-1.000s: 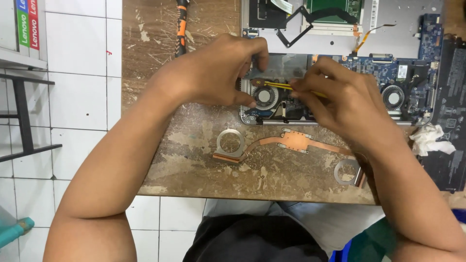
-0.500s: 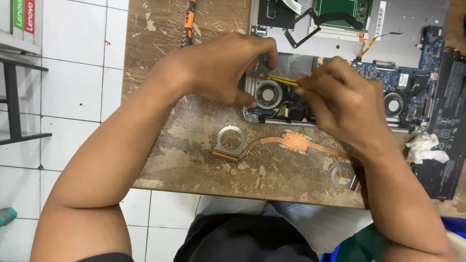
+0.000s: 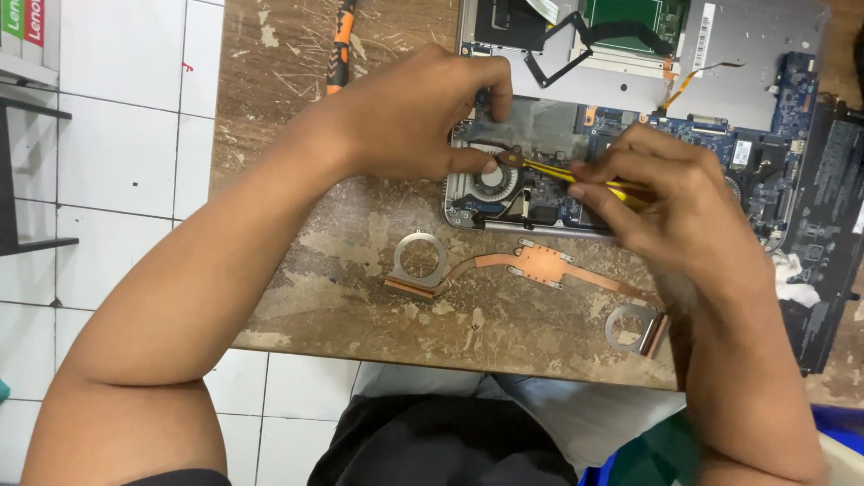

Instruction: The person applies thermal paste to a copper heat sink using a small yellow tool. They then use the tool to spread the paste onto the CPU and GPU areas of the laptop motherboard.

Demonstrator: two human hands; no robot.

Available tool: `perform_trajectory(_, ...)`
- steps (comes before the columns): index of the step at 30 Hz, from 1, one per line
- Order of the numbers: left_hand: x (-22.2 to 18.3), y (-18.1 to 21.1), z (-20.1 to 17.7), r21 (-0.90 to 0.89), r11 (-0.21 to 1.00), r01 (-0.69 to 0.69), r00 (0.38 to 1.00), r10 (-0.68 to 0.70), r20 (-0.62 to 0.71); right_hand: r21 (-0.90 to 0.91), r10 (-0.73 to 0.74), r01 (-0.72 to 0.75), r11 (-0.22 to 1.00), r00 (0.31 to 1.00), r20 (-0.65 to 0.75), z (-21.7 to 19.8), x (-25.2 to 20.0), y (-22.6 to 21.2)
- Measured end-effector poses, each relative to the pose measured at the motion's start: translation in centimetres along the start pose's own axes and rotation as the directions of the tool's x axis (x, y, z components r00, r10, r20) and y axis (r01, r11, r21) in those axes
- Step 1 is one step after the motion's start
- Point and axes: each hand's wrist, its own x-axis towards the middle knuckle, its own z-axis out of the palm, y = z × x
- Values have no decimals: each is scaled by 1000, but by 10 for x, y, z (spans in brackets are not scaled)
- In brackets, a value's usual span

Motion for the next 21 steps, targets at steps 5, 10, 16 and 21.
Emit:
perform_trajectory(5, 2, -3, 2, -14, 1000, 27, 1000, -27, 0, 67, 45, -50, 996, 996, 72, -7, -2, 8)
perform_trajectory(10, 2, -3, 3, -4, 999, 46, 999, -46, -8, 104, -6, -5, 995, 994, 108, -10, -2, 15)
perform_trajectory(16, 1, -1, 3, -2, 999, 53, 999, -53, -8, 107, -109, 97, 990, 987, 120, -8, 4, 7)
perform_trajectory(21, 0, 2, 3, -13, 996, 86, 996, -86, -12, -2, -172, 173, 985, 982, 73, 2, 8, -1)
